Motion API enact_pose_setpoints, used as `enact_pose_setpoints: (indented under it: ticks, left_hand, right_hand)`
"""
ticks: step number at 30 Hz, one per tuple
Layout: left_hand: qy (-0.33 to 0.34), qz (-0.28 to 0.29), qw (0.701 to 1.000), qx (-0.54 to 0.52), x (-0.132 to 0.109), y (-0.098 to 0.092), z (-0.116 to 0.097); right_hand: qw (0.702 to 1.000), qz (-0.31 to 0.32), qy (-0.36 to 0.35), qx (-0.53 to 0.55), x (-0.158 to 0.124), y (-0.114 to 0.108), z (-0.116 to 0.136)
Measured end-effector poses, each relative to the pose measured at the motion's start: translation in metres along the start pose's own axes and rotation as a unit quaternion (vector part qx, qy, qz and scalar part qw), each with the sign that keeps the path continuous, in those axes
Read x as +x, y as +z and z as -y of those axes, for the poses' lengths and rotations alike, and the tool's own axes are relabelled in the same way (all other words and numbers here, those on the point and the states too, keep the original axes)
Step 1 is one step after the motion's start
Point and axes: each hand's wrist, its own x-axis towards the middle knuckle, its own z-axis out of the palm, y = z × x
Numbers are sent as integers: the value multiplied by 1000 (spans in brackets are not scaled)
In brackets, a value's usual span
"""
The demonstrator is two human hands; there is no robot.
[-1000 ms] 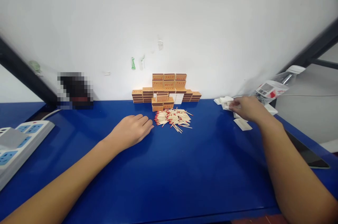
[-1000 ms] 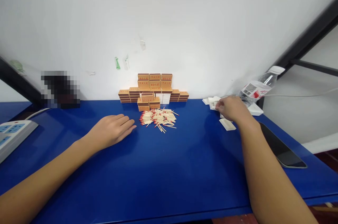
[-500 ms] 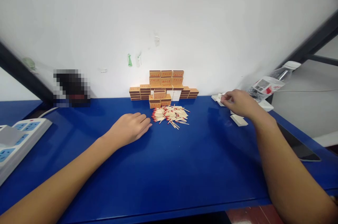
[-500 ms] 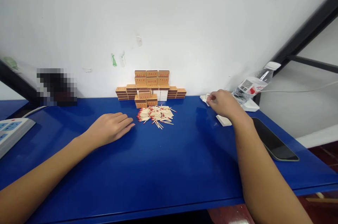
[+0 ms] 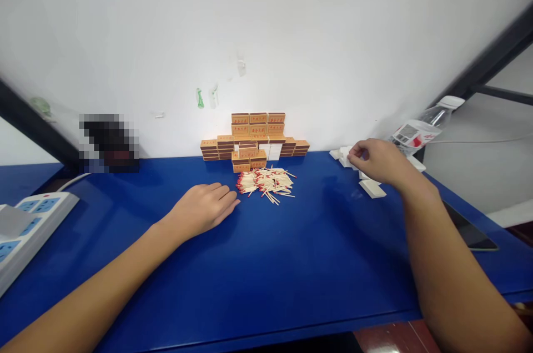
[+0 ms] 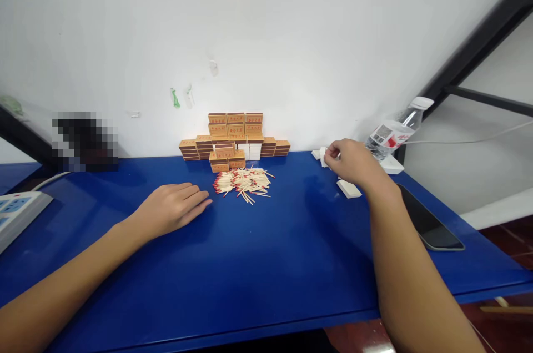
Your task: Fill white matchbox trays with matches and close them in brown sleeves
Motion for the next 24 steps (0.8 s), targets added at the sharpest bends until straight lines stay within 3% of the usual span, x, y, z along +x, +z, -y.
enact_pose_setpoints:
  ticks: [10, 17, 19, 21, 24]
  left_hand:
    - [-4, 7, 1000, -15, 5, -7, -10]
    - [-3, -1, 1000, -15, 5, -6, -10]
    - [-11, -6, 1000, -20, 5, -6, -11]
    - [-22, -10, 999, -26, 5, -6, -12]
    - [-40, -20, 997, -65, 5, -6, -17]
  right_hand:
    - [997, -59, -43, -9, -10, -13, 27]
    - [995, -96, -22, -5, -15, -24, 36]
    - [996, -75, -48, 25, -17, -26, 48]
    - [989, -9, -116, 92, -24, -27, 71]
    - [943, 109, -252, 186, -49, -25, 123]
